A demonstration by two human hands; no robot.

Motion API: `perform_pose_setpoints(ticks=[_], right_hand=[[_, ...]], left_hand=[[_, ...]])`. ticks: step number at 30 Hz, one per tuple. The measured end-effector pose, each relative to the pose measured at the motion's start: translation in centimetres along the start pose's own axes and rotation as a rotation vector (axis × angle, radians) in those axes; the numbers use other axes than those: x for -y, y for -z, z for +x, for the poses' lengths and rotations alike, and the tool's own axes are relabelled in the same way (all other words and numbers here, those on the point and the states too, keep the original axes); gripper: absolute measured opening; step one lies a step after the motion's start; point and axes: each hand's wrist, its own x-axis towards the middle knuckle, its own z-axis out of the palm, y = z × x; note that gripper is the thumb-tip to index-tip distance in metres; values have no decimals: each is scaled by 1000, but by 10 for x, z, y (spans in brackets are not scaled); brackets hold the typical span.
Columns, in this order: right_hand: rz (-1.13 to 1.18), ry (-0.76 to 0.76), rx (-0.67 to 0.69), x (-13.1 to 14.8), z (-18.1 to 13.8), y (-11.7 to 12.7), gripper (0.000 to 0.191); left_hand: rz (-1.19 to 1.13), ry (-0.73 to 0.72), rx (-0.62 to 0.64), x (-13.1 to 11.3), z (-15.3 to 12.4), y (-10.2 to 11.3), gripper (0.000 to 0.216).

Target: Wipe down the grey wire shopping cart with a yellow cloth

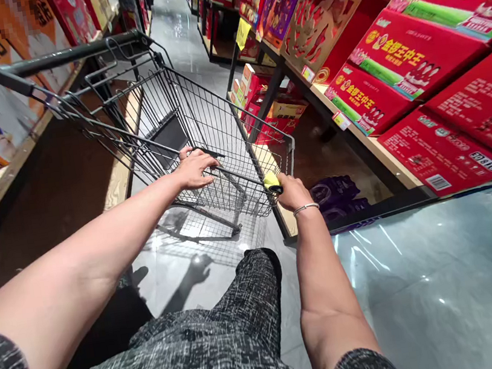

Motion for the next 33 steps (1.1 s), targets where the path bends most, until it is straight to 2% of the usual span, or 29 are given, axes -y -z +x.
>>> perform_pose_setpoints(ticks=[4, 7, 9, 11, 13, 17, 20, 22, 24, 27, 29, 31, 33], right_hand=[[21, -50, -38, 17, -25, -2, 44], [31, -98, -269, 39, -45, -18, 58], [24, -46, -464, 56, -53, -39, 62], [7, 50, -572, 70, -54, -69, 57], [-1, 138, -550, 79, -51, -103, 49], [-37, 216, -261, 88, -45, -169, 44], [-71, 229, -102, 88, -49, -199, 38], [-74, 243, -82, 83, -54, -202, 36], [-57, 271, -166, 73, -60, -192, 40], [6, 232, -481, 52, -68, -167, 48], [26, 157, -635, 40, -72, -158, 50], [17, 113, -627, 36, -77, -162, 46], [-8, 114, -497, 40, -83, -175, 40]], left_hand=[[-35, 18, -18, -1, -7, 1, 24], [-73, 37, -21, -3, -9, 0, 27], [-86, 48, -23, -4, -9, -1, 30], [-87, 51, -23, -3, -10, -2, 31], [-87, 49, -30, -3, -12, -4, 32], [-92, 56, -55, -4, -16, -5, 31], [-98, 69, -49, -7, -18, -2, 32], [-103, 85, -42, -9, -17, 0, 34], [-106, 100, -41, -11, -16, 1, 37], [-103, 115, -57, -15, -16, 2, 37], [-98, 122, -69, -17, -18, 1, 36], [-96, 130, -73, -19, -20, 2, 37], [-96, 138, -74, -20, -22, 2, 36]])
